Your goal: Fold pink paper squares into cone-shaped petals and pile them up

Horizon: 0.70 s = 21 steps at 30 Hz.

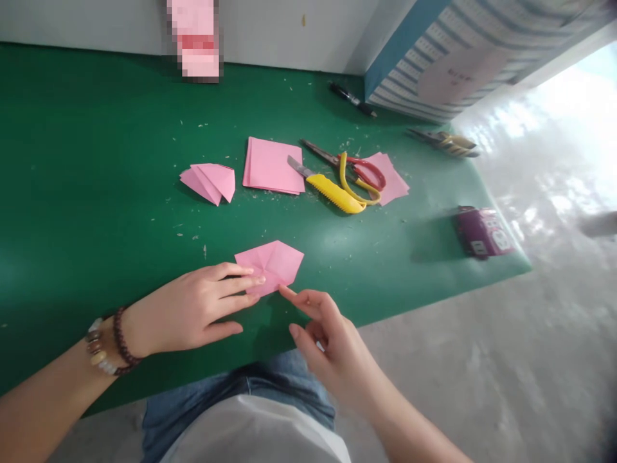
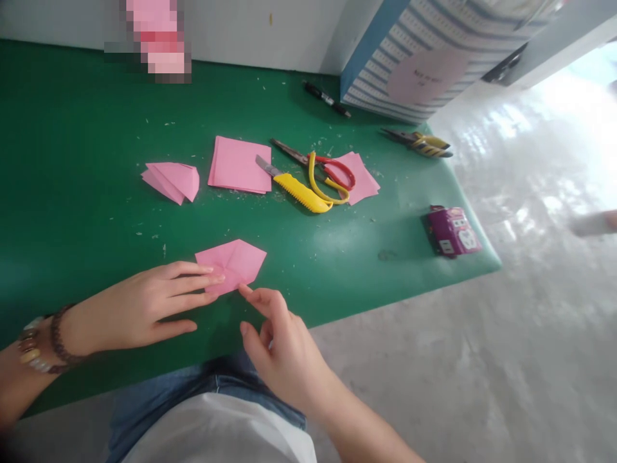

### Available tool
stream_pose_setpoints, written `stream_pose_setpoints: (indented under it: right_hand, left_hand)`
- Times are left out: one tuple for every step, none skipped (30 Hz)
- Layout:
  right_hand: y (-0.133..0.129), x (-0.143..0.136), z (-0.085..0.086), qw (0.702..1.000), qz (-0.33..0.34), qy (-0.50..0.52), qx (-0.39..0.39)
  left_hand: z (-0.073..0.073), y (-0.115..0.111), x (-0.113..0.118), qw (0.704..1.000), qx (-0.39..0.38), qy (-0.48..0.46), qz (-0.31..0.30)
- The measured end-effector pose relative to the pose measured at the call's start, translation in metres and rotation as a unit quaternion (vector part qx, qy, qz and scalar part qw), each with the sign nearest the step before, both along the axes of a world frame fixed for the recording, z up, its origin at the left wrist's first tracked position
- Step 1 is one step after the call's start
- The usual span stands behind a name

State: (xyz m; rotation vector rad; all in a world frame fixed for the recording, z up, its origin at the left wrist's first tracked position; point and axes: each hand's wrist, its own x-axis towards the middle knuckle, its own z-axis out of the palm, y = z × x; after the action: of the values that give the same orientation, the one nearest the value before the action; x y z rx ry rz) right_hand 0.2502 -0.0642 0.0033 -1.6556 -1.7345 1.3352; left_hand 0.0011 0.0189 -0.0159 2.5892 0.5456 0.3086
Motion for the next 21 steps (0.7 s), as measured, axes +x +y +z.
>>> stream_pose_setpoints:
  right_hand:
    - [0.0, 0.002, 0.0, 1.0, -0.01, 0.0, 0.002]
    - [0.001, 0.004, 0.0, 1.0, -0.019, -0.001, 0.003]
    - [0.001, 0.006, 0.0, 1.0, -0.026, -0.003, 0.004]
    - [0.001, 0.008, 0.0, 0.999, -0.031, -0.008, 0.007]
    - [0.002, 0.011, 0.001, 0.999, -0.034, -0.015, 0.014]
    - [0.003, 0.012, 0.001, 0.999, -0.036, -0.024, 0.026]
    - [0.005, 0.014, 0.001, 0.998, -0.037, -0.038, 0.047]
    - [0.007, 0.014, 0.001, 0.995, -0.038, -0.056, 0.078]
    - [0.011, 0.014, 0.0, 0.989, -0.037, -0.079, 0.121]
    - [0.015, 0.013, -0.002, 0.979, -0.032, -0.105, 0.172]
    - [0.019, 0.01, -0.005, 0.965, -0.023, -0.13, 0.226]
    - [0.024, 0.008, -0.009, 0.949, -0.01, -0.154, 0.276]
    - [0.029, 0.004, -0.012, 0.934, 0.008, -0.175, 0.312]
    - [0.034, 0.001, -0.016, 0.922, 0.024, -0.195, 0.332]
    - [0.038, -0.003, -0.02, 0.914, 0.038, -0.213, 0.342]
    - [0.041, -0.006, -0.023, 0.909, 0.05, -0.228, 0.345]
    - [0.043, -0.008, -0.025, 0.905, 0.06, -0.239, 0.346]
    - [0.044, -0.01, -0.026, 0.902, 0.068, -0.247, 0.348]
    - [0.044, -0.012, -0.027, 0.899, 0.075, -0.253, 0.35]
    - [0.044, -0.014, -0.028, 0.896, 0.082, -0.258, 0.352]
    - [0.043, -0.016, -0.027, 0.893, 0.091, -0.261, 0.355]
  left_hand:
    - [0.0, 0.0, 0.0, 1.0, 0.004, 0.003, -0.001]
    - [0.0, 0.0, 0.0, 1.0, 0.009, 0.006, -0.003]
    - [-0.001, 0.0, 0.0, 1.0, 0.013, 0.007, -0.004]
    - [-0.001, 0.0, 0.0, 1.0, 0.016, 0.006, -0.005]
    - [-0.001, 0.0, 0.0, 1.0, 0.016, 0.005, -0.004]
    - [-0.001, 0.0, 0.0, 1.0, 0.013, 0.004, -0.001]
    - [0.0, 0.0, 0.0, 1.0, 0.009, 0.003, 0.0]
    - [0.0, 0.0, 0.0, 1.0, 0.004, 0.003, 0.001]
    - [0.001, 0.0, 0.0, 1.0, -0.001, 0.005, 0.0]
    - [0.002, 0.0, 0.0, 1.0, -0.008, 0.006, -0.001]
    - [0.003, 0.0, 0.0, 1.0, -0.018, 0.007, -0.001]
    - [0.004, 0.0, 0.0, 1.0, -0.029, 0.008, 0.004]
    - [0.005, -0.001, 0.0, 0.999, -0.04, 0.008, 0.012]
    - [0.005, -0.001, 0.0, 0.998, -0.051, 0.007, 0.023]
    - [0.006, -0.002, -0.001, 0.998, -0.059, 0.007, 0.034]
    - [0.006, -0.002, -0.001, 0.997, -0.065, 0.006, 0.044]
    - [0.005, -0.002, -0.001, 0.996, -0.07, 0.007, 0.05]
    - [0.005, -0.003, -0.001, 0.996, -0.073, 0.006, 0.052]
    - [0.004, -0.003, -0.001, 0.996, -0.075, 0.006, 0.053]
    - [0.003, -0.004, -0.001, 0.996, -0.075, 0.006, 0.054]
    - [0.003, -0.004, -0.001, 0.996, -0.074, 0.008, 0.055]
